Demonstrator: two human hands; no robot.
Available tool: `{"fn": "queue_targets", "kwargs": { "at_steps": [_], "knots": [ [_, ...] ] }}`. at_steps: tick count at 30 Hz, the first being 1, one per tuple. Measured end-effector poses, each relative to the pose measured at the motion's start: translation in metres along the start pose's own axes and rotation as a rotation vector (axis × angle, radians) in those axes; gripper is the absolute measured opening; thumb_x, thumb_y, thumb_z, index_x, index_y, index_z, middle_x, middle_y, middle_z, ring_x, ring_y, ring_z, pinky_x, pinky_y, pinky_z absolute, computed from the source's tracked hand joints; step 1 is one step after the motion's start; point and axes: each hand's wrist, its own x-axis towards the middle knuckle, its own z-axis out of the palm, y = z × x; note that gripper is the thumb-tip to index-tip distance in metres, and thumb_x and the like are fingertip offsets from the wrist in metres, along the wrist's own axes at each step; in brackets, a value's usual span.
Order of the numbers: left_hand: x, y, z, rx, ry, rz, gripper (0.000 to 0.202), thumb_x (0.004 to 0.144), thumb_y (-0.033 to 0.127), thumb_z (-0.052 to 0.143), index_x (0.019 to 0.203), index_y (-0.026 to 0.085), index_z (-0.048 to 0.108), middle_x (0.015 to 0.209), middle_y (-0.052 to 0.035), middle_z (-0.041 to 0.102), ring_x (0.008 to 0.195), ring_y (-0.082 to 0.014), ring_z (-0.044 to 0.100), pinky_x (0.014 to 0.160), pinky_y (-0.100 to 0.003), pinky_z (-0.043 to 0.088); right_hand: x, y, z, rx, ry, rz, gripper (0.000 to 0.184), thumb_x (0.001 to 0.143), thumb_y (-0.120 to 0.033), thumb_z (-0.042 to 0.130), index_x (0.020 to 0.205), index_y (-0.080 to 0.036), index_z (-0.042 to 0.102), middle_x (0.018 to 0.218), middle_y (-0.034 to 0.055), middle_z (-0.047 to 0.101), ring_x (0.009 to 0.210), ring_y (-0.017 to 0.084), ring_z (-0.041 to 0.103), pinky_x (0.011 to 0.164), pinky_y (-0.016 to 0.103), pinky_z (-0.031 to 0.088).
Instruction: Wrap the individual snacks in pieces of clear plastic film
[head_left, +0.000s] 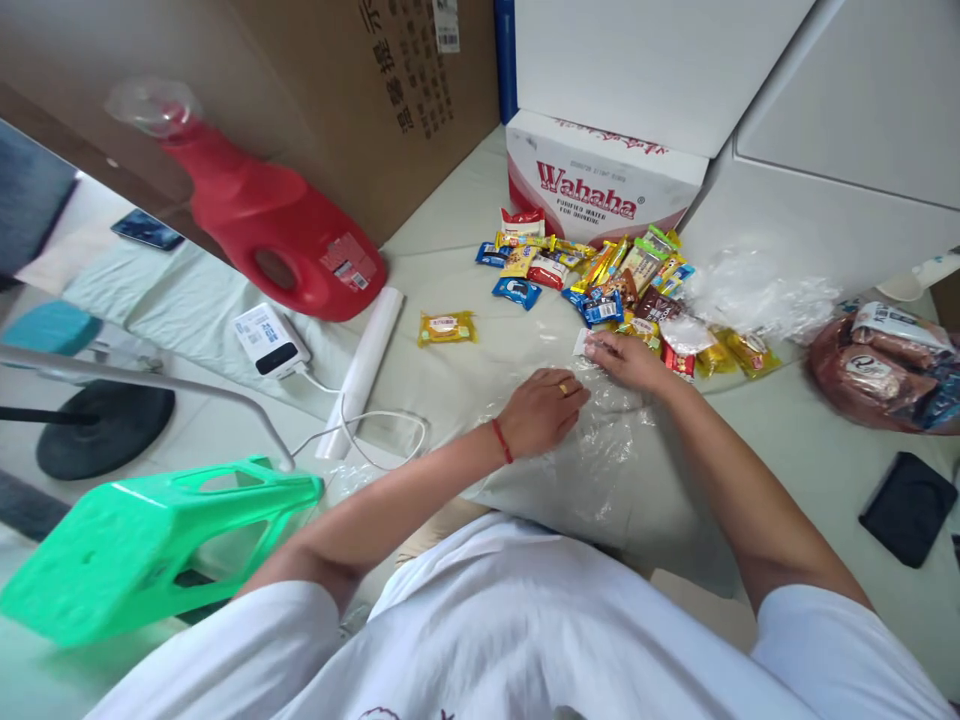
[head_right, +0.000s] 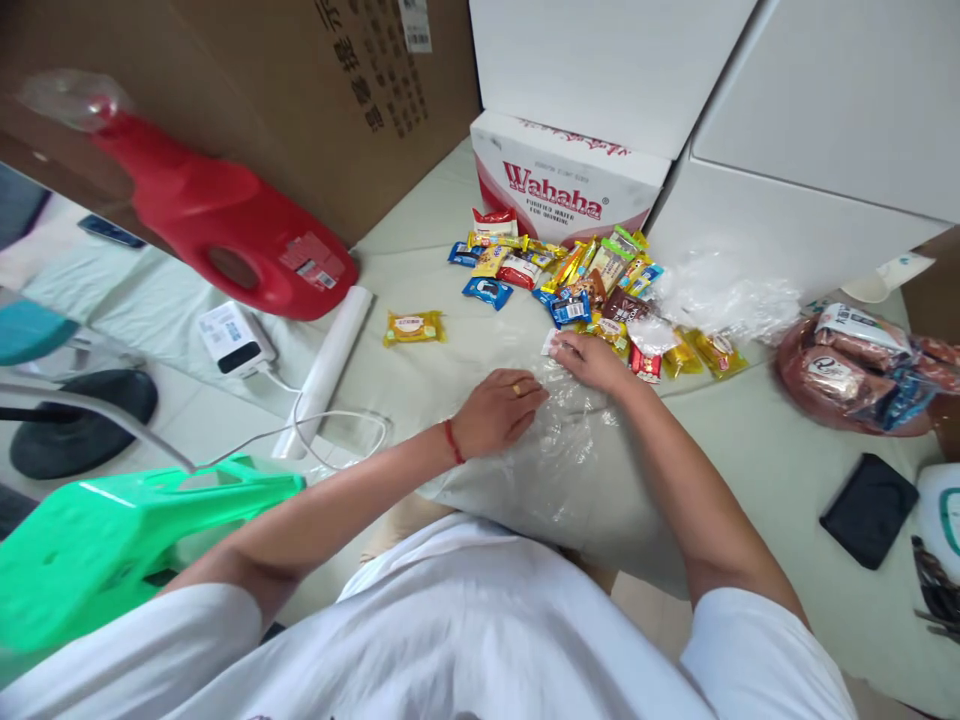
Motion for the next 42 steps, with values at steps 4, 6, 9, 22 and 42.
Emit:
{"fn": "queue_targets", "kwargs": {
  "at_steps": [4, 6, 9, 22, 42],
  "knots": [
    [-0.004, -0.023, 0.034, 0.248, 0.026, -0.280, 0.052, 0.103, 0.038, 0.046, 0.152, 0.022, 0.052, 0.163, -0.0185, 0.044, 0.154, -0.0410, 0.033, 0.122, -0.070, 0.018, -0.028, 0.007, -0.015, 0.315, -0.026, 0.205, 0.085, 0.082, -0.063, 0.072, 0.152, -0.023, 0.046, 0.105, 0.0065, 0.073, 0.063, 0.016, 0.063, 0.059, 0.030, 0.051],
    [-0.016, -0.025, 0.041, 0.343, 0.044, -0.362, 0.057, 0.105, 0.044, 0.041, 0.159, 0.026, 0.043, 0.169, -0.0159, 0.035, 0.157, -0.0418, 0.026, 0.122, -0.072, 0.015, -0.049, 0.015, -0.025, 0.334, -0.083, 0.273, 0.091, 0.070, -0.054, 0.085, 0.149, -0.025, 0.050, 0.105, 0.0050, 0.072, 0.064, 0.016, 0.065, 0.059, 0.029, 0.052],
    [-0.030, -0.016, 0.037, 0.372, 0.065, -0.385, 0.059, 0.107, 0.045, 0.034, 0.162, 0.024, 0.039, 0.170, -0.0159, 0.033, 0.156, -0.0379, 0.032, 0.122, -0.065, 0.026, -0.074, 0.031, -0.038, 0.288, -0.085, 0.355, 0.071, 0.067, -0.048, 0.084, 0.129, -0.021, 0.064, 0.086, 0.0015, 0.070, 0.060, 0.016, 0.063, 0.058, 0.029, 0.051],
    [-0.019, -0.044, 0.019, 0.458, -0.006, -0.286, 0.049, 0.107, 0.036, 0.037, 0.154, 0.030, 0.051, 0.166, -0.0068, 0.044, 0.156, -0.0320, 0.033, 0.125, -0.068, 0.016, 0.023, -0.019, -0.067, -0.885, 0.366, -0.086, 0.040, 0.098, -0.018, 0.043, 0.128, -0.017, 0.069, 0.116, 0.0156, 0.071, 0.115, 0.034, 0.054, 0.095, 0.045, 0.045],
    [-0.051, -0.031, 0.030, 0.471, 0.040, -0.316, 0.054, 0.108, 0.042, 0.029, 0.159, 0.030, 0.044, 0.168, -0.0060, 0.038, 0.158, -0.0279, 0.032, 0.126, -0.066, 0.017, -0.093, -0.054, 0.035, -0.777, 0.066, -0.170, 0.048, 0.098, -0.018, 0.045, 0.143, -0.016, 0.062, 0.104, 0.0167, 0.070, 0.099, 0.032, 0.055, 0.086, 0.044, 0.047]
  ]
}}
